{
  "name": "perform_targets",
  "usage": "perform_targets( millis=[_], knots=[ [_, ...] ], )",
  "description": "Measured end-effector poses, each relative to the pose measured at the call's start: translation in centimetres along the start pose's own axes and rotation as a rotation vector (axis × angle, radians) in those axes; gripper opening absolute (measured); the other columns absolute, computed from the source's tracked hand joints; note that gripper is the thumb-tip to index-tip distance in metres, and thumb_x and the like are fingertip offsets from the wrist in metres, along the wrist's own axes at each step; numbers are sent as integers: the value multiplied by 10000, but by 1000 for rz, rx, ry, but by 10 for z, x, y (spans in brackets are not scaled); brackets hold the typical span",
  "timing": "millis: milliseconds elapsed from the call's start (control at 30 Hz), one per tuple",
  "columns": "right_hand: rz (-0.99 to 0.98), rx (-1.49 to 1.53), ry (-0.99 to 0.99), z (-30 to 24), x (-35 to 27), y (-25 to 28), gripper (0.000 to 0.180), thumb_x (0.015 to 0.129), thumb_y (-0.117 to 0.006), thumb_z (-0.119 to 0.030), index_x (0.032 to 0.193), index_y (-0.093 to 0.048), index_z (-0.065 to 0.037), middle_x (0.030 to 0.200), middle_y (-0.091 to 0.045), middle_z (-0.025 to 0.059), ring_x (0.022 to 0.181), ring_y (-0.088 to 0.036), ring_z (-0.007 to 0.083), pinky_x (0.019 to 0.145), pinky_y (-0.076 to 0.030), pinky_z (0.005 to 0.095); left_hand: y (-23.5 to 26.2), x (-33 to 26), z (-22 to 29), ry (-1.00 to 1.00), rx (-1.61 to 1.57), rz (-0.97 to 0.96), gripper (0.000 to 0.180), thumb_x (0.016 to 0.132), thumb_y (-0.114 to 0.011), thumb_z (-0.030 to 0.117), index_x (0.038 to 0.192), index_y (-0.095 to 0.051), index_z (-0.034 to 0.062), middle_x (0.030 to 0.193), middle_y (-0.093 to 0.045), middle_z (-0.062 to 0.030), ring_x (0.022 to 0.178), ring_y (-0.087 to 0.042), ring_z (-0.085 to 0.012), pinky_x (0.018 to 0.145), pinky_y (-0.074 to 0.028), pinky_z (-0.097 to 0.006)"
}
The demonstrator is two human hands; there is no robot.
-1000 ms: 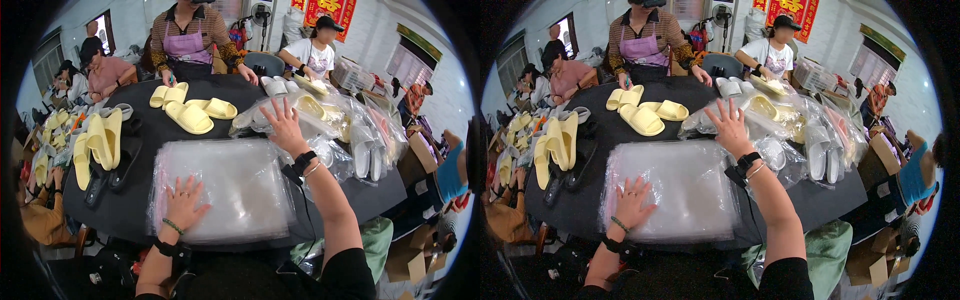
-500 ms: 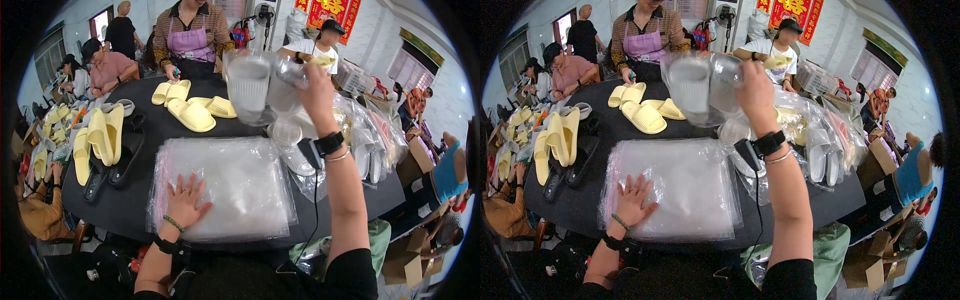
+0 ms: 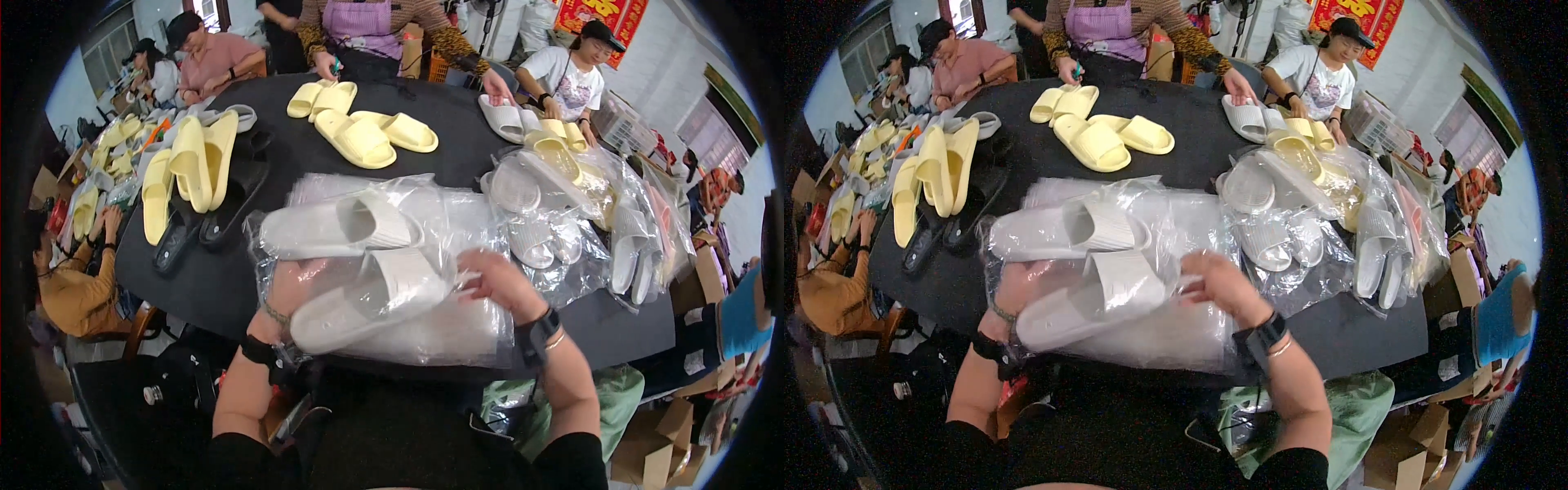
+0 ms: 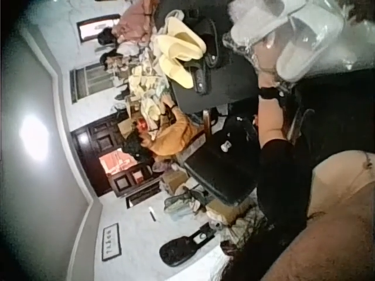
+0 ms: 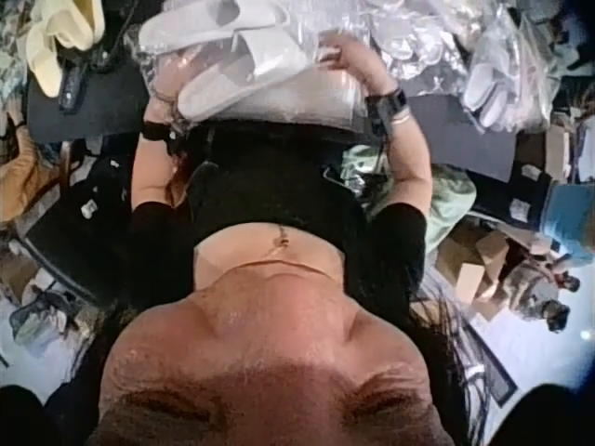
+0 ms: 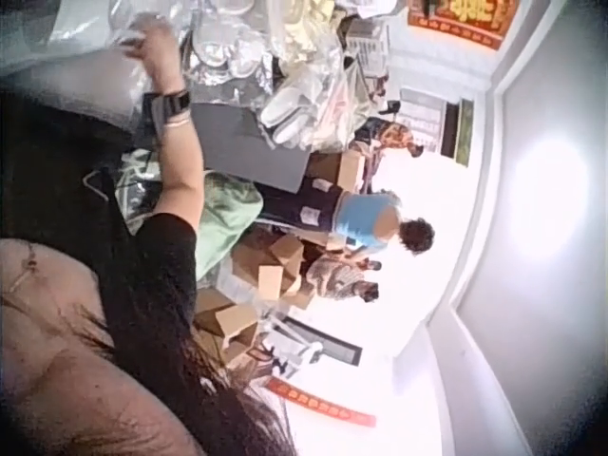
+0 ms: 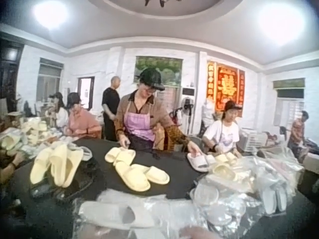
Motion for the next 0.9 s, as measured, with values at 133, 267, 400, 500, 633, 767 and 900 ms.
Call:
perform_targets(
  millis=[133, 267, 400, 500, 633, 767, 900],
  knots=[
    [-2, 64, 58, 21, -19, -17, 199, 972, -571, -115, 1151, -529, -42, 1030, -621, 89, 816, -699, 230, 672, -616, 353, 20, 11, 9, -295, 298, -121, 322, 881, -681, 108, 1190, -653, 23, 1155, -688, -116, 1055, -665, -254, 922, -528, -350],
    [56, 192, 271, -2, -58, -17, 186, 992, -522, -73, 1173, -505, -33, 1061, -596, 87, 920, -697, 234, 739, -620, 356, 28, 34, 24, 0, -203, -109, 357, 928, -618, 55, 1253, -554, -77, 1143, -668, -179, 1019, -686, -263, 853, -562, -341],
    [34, 323, 259, 32, -77, -20, 201, 1020, -471, -79, 1215, -466, -31, 1118, -589, 110, 997, -692, 287, 785, -620, 385, 68, 60, -27, 196, -295, -55, 421, 985, -563, 123, 1371, -467, -15, 1148, -653, -177, 940, -695, -277, 799, -568, -332],
    [-9, 292, 53, 66, -82, -22, 251, 1034, -473, -160, 1241, -444, -21, 1161, -595, 157, 1028, -684, 350, 798, -615, 414, 91, 53, -48, 424, -423, 86, 474, 1012, -533, 233, 1422, -424, 22, 1115, -663, -159, 853, -683, -228, 748, -537, -309],
    [-8, 284, 31, 50, -89, -16, 342, 1045, -452, -284, 1236, -461, 0, 1124, -635, 175, 970, -707, 348, 728, -614, 405, 79, 32, -30, 551, -352, 47, 576, 999, -550, 296, 1469, -362, 22, 1053, -676, -135, 772, -666, -186, 637, -519, -276],
    [75, 5, 42, 50, -79, -9, 304, 1043, -473, -276, 1131, -534, 10, 1036, -687, 157, 853, -733, 303, 620, -602, 321, 62, 27, -32, 420, 39, -34, 686, 942, -648, 242, 1488, -312, -3, 923, -679, -102, 603, -631, -152, 485, -444, -244],
    [127, -220, 129, 45, -78, -5, 279, 1034, -493, -234, 1049, -565, 36, 948, -699, 130, 759, -734, 245, 569, -578, 296, 58, 22, -44, 366, 62, 8, 789, 828, -770, 87, 1477, -330, 2, 739, -590, -22, 521, -518, -78, 459, -389, -220]
  ],
)
Point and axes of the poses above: each hand's wrist, its own x-axis towards the middle knuckle, its own y-axis out of the back of the hand, z = x × y, the point moved 9 cm from there along x, towards the middle knuckle
